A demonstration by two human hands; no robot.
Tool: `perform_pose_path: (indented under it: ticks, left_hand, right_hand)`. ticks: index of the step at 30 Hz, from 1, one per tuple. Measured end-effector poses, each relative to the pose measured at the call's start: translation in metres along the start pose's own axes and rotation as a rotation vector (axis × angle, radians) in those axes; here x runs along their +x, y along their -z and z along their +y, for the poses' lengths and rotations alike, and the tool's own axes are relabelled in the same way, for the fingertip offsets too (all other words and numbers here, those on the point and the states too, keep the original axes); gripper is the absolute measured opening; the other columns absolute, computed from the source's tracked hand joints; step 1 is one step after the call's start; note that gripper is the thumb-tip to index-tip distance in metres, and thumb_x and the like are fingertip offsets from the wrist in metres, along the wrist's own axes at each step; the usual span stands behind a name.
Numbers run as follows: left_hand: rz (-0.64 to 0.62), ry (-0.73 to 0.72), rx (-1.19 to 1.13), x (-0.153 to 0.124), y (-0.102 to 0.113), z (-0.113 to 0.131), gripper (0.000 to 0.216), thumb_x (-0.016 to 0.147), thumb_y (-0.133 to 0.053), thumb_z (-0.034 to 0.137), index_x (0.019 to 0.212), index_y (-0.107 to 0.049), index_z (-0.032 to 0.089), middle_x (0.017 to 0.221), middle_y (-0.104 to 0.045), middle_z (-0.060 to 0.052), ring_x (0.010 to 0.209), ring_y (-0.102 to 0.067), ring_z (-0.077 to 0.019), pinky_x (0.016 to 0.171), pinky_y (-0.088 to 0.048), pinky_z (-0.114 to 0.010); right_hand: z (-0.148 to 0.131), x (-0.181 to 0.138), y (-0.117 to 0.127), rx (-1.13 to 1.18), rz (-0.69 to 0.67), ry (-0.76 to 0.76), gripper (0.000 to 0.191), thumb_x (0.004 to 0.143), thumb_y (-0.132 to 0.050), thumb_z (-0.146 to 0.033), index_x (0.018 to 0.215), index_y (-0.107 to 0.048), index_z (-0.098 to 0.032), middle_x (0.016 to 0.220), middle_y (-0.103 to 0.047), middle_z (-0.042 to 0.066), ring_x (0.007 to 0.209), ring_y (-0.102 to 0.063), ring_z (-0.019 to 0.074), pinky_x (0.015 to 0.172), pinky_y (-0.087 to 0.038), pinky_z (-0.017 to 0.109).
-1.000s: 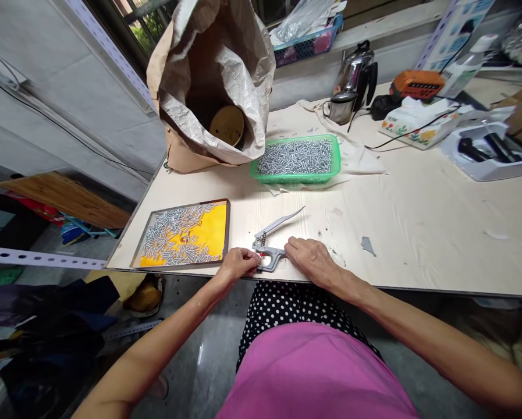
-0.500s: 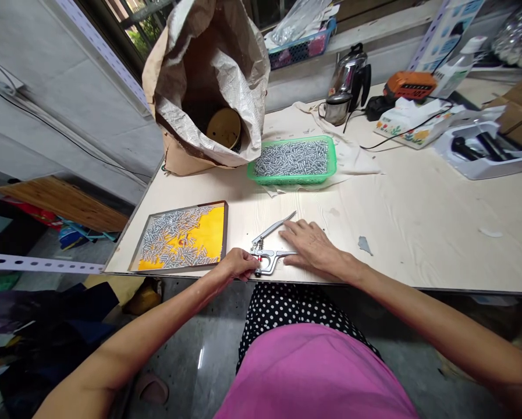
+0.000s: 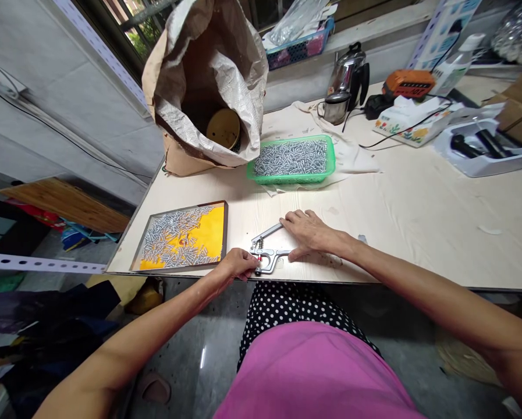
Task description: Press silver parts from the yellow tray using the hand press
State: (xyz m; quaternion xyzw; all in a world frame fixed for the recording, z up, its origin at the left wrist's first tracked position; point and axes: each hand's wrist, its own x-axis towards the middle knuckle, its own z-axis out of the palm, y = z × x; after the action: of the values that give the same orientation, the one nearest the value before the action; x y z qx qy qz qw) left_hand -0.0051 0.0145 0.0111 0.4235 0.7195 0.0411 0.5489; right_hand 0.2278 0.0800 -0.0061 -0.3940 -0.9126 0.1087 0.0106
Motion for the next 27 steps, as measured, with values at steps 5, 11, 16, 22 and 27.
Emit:
perform_pose_path:
  ticks: [5,11,16,22,27]
  left_hand:
    - [-0.004,0.011,0.000,-0.0001,0.0000,0.0008,0.022,0.075,-0.073,0.031,0.067,-0.063,0.013,0.043,-0.052,0.006,0.039,-0.045,-0.0063,0.044,-0.039,-0.018]
    - [-0.013,-0.010,0.019,-0.0011,0.0000,0.0009,0.028,0.071,-0.076,0.036,0.064,-0.062,0.013,0.042,-0.051,0.005,0.039,-0.045,-0.0061,0.043,-0.037,-0.018]
    - [-0.008,-0.027,0.009,-0.0029,-0.0015,-0.0005,0.030,0.069,-0.077,0.037,0.061,-0.060,0.014,0.043,-0.052,0.005,0.040,-0.045,-0.0065,0.043,-0.036,-0.019]
    - [0.011,-0.053,-0.004,-0.0029,-0.0026,-0.0020,0.041,0.060,-0.081,0.047,0.056,-0.056,0.015,0.044,-0.050,0.005,0.042,-0.046,-0.0069,0.045,-0.036,-0.020]
    - [0.039,-0.083,0.114,-0.0065,-0.0026,-0.0045,0.038,0.069,-0.075,0.046,0.055,-0.056,0.016,0.047,-0.050,0.003,0.045,-0.047,-0.0095,0.049,-0.037,-0.022]
  right_hand:
    - [-0.0045,-0.0031,0.0050,0.003,-0.005,-0.012,0.070,0.066,-0.074,-0.061,0.115,-0.059,-0.015,0.117,-0.056,0.015,0.107,-0.048,0.0321,0.086,-0.036,0.042]
    - [-0.0035,-0.0059,0.0044,0.008,-0.011,-0.027,0.072,0.066,-0.073,-0.062,0.118,-0.058,-0.015,0.120,-0.056,0.015,0.108,-0.047,0.0323,0.084,-0.036,0.042]
    - [-0.0016,-0.0069,0.0010,0.017,0.001,-0.016,0.075,0.064,-0.074,-0.063,0.119,-0.057,-0.015,0.120,-0.056,0.015,0.108,-0.047,0.0324,0.084,-0.035,0.042]
    - [-0.0051,-0.0070,0.0017,0.006,-0.005,-0.019,0.066,0.067,-0.075,-0.058,0.115,-0.059,-0.015,0.115,-0.059,0.014,0.106,-0.048,0.0318,0.082,-0.034,0.039]
    - [-0.0080,-0.0096,0.0040,-0.005,-0.016,-0.007,0.050,0.072,-0.075,-0.052,0.105,-0.063,-0.015,0.110,-0.061,0.013,0.103,-0.050,0.0298,0.080,-0.033,0.037]
